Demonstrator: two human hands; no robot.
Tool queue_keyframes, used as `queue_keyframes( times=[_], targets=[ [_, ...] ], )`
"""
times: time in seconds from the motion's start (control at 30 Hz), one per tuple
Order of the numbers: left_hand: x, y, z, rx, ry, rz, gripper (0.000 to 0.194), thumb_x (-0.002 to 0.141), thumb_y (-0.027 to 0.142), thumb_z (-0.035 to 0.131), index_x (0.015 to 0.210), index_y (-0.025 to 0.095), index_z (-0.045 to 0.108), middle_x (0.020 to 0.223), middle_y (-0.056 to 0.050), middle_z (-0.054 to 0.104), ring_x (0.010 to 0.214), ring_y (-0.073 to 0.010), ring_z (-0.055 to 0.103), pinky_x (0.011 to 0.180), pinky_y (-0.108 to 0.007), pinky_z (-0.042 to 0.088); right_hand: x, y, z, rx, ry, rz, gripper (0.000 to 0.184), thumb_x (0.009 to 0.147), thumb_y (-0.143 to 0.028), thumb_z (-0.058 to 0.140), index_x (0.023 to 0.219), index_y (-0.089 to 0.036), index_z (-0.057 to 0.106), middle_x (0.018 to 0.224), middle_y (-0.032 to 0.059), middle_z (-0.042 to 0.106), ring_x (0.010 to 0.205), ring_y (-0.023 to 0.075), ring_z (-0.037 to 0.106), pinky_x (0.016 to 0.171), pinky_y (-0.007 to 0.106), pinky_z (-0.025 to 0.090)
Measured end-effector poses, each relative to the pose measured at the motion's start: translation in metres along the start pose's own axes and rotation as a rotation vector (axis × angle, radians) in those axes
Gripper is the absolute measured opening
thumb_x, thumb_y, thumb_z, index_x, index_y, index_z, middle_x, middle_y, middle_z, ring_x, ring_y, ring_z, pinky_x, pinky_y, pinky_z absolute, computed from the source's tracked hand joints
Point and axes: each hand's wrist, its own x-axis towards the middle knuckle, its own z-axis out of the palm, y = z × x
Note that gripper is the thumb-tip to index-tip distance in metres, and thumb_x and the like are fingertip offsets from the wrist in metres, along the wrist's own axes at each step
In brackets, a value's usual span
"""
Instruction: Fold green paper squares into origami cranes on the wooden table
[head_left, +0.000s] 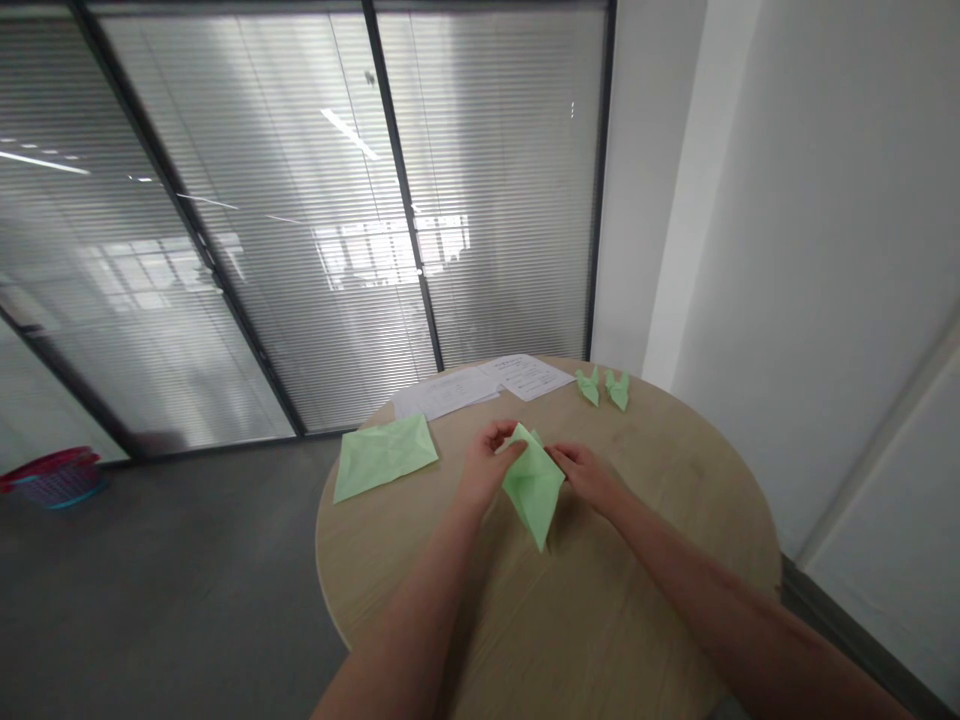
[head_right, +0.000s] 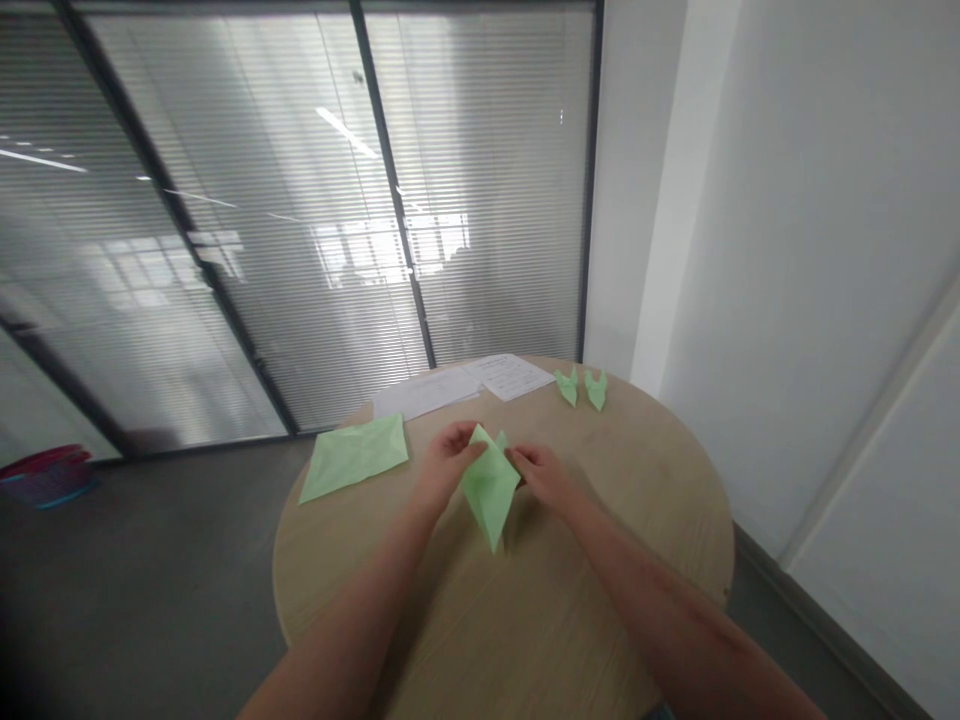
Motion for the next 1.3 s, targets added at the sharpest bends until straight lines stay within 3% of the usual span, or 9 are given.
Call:
queue_keyframes(
  times=[0.13, 0.27, 0.5, 0.67, 0.87, 1.03, 1.17, 1.3],
  targets=[
    [-0.004, 0.004, 0.001, -0.077, -0.122, -0.004, 0.024, 0.072, 0.034, 0.077, 0.088, 0.018, 0.070, 0.084, -0.005, 0.073, 0.076, -0.0213, 0.067, 0.075, -0.034, 0.054, -0.002, -0.003, 0.003, -0.078, -0.053, -0.046, 0.049, 0.083, -0.061, 0.059, 0.068, -0.015, 0.063, 0.063, 0.0022, 0.057, 0.059, 0.0103, 0.050, 0.057, 0.021, 0.037],
    [-0.006, 0.005, 0.002, -0.059, -0.121, -0.006, 0.023, 0.070, 0.035, 0.078, 0.081, 0.017, 0.068, 0.072, -0.002, 0.068, 0.066, -0.0178, 0.063, 0.065, -0.030, 0.050, -0.003, -0.007, 0.006, -0.079, -0.077, -0.044, 0.047, 0.083, -0.060, 0.059, 0.069, -0.015, 0.059, 0.062, 0.0009, 0.054, 0.058, 0.0091, 0.047, 0.057, 0.021, 0.036],
    [-0.009, 0.014, 0.000, -0.022, -0.199, 0.036, 0.027, 0.069, 0.029, 0.078, 0.093, 0.018, 0.075, 0.095, -0.006, 0.075, 0.087, -0.0226, 0.068, 0.082, -0.034, 0.053, -0.003, -0.004, 0.006, -0.086, -0.092, -0.011, 0.051, 0.082, -0.063, 0.057, 0.068, -0.014, 0.057, 0.061, 0.0002, 0.051, 0.057, 0.0084, 0.045, 0.056, 0.020, 0.035],
    [-0.010, 0.014, 0.000, -0.071, -0.234, -0.040, 0.025, 0.071, 0.040, 0.079, 0.078, 0.017, 0.072, 0.073, -0.003, 0.070, 0.065, -0.0183, 0.062, 0.063, -0.030, 0.048, -0.001, 0.000, 0.003, -0.104, -0.123, -0.022, 0.057, 0.082, -0.068, 0.054, 0.067, -0.013, 0.056, 0.061, 0.0002, 0.050, 0.057, 0.0078, 0.044, 0.055, 0.020, 0.034],
    [-0.005, 0.006, 0.001, 0.003, -0.056, 0.036, 0.029, 0.079, 0.045, 0.069, 0.082, 0.016, 0.073, 0.071, -0.002, 0.067, 0.063, -0.0162, 0.057, 0.060, -0.028, 0.044, -0.004, -0.001, 0.005, -0.088, -0.184, 0.026, 0.069, 0.080, -0.081, 0.051, 0.075, -0.012, 0.060, 0.068, 0.0037, 0.058, 0.062, 0.0119, 0.057, 0.060, 0.024, 0.050],
    [0.000, -0.002, 0.002, 0.029, 0.049, 0.057, 0.036, 0.080, 0.050, 0.067, 0.089, 0.016, 0.075, 0.071, -0.003, 0.066, 0.062, -0.0163, 0.056, 0.057, -0.027, 0.041, -0.006, -0.002, 0.006, -0.131, -0.239, -0.035, 0.069, 0.083, -0.080, 0.051, 0.077, -0.012, 0.061, 0.071, 0.0037, 0.057, 0.066, 0.0115, 0.057, 0.060, 0.022, 0.051],
    [-0.004, -0.009, 0.010, 0.043, 0.145, 0.077, 0.037, 0.084, 0.052, 0.064, 0.094, 0.018, 0.075, 0.086, -0.007, 0.072, 0.079, -0.0225, 0.063, 0.071, -0.032, 0.048, -0.007, -0.005, 0.007, -0.105, -0.235, -0.038, 0.065, 0.082, -0.078, 0.057, 0.086, -0.013, 0.062, 0.079, 0.0031, 0.056, 0.071, 0.0106, 0.055, 0.060, 0.020, 0.052],
    [-0.006, -0.025, 0.017, -0.041, 0.270, 0.007, 0.045, 0.095, 0.055, 0.047, 0.108, 0.020, 0.072, 0.103, -0.010, 0.071, 0.093, -0.0256, 0.064, 0.081, -0.036, 0.049, -0.008, -0.006, 0.011, -0.034, -0.204, 0.002, 0.066, 0.077, -0.077, 0.064, 0.101, -0.015, 0.060, 0.083, 0.0024, 0.057, 0.074, 0.0111, 0.056, 0.060, 0.020, 0.053]
  ],
)
